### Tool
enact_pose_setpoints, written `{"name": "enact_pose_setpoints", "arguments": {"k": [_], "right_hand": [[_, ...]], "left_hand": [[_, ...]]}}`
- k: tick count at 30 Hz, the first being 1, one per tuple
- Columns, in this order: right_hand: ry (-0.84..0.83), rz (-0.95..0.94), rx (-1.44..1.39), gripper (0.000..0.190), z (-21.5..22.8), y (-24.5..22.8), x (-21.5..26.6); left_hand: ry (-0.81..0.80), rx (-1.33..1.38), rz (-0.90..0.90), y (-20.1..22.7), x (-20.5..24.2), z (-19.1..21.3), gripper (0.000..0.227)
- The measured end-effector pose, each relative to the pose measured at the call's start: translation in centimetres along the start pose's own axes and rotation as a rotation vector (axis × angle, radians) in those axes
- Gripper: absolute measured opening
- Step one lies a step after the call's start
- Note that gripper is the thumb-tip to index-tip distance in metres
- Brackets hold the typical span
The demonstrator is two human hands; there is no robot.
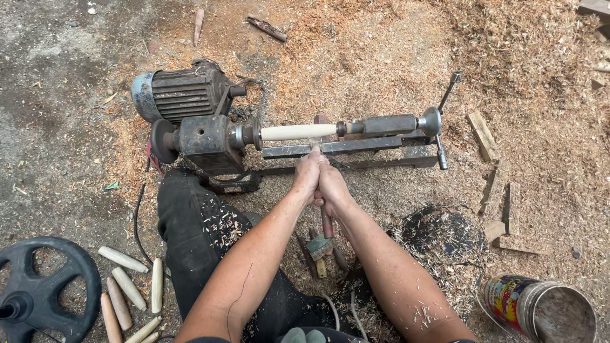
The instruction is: The person operates a wood lathe to shape a cylindrical wooden piece using a chisel. They remove the finished piece, mount a new rectangular block of wood, and continue shaping it into a cylinder.
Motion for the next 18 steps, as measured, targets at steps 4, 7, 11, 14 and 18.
{"name": "enact_pose_setpoints", "arguments": {"k": [4,7,11,14,18], "right_hand": [[0.016,-0.019,0.017,0.045,1.3,-0.9,0.2],[0.04,-0.072,0.067,0.044,2.3,-1.2,0.2],[0.004,-0.092,0.026,0.041,3.2,-1.4,-0.4],[-0.028,-0.117,0.001,0.041,4.2,-1.5,-0.6],[-0.043,-0.138,0.074,0.034,5.8,-2.5,-0.9]], "left_hand": [[-0.022,0.004,-0.057,-0.9,-0.9,-1.4,0.054],[-0.006,0.027,-0.025,-1.8,-1.2,-1.9,0.054],[0.001,0.025,-0.04,-1.6,-1.3,-2.6,0.053],[-0.013,0.049,-0.02,-1.2,-1.0,-3.4,0.052],[-0.103,0.126,0.113,-0.8,-0.3,-4.4,0.051]]}}
Point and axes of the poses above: each hand's wrist, its own x-axis away from the middle knuckle, its own z-axis out of the back of the hand, y = z × x, the point moved 3 cm from there along -x, towards the middle knuckle, and after that the axes turned 1 degree about -x, right-handed, at the moved point
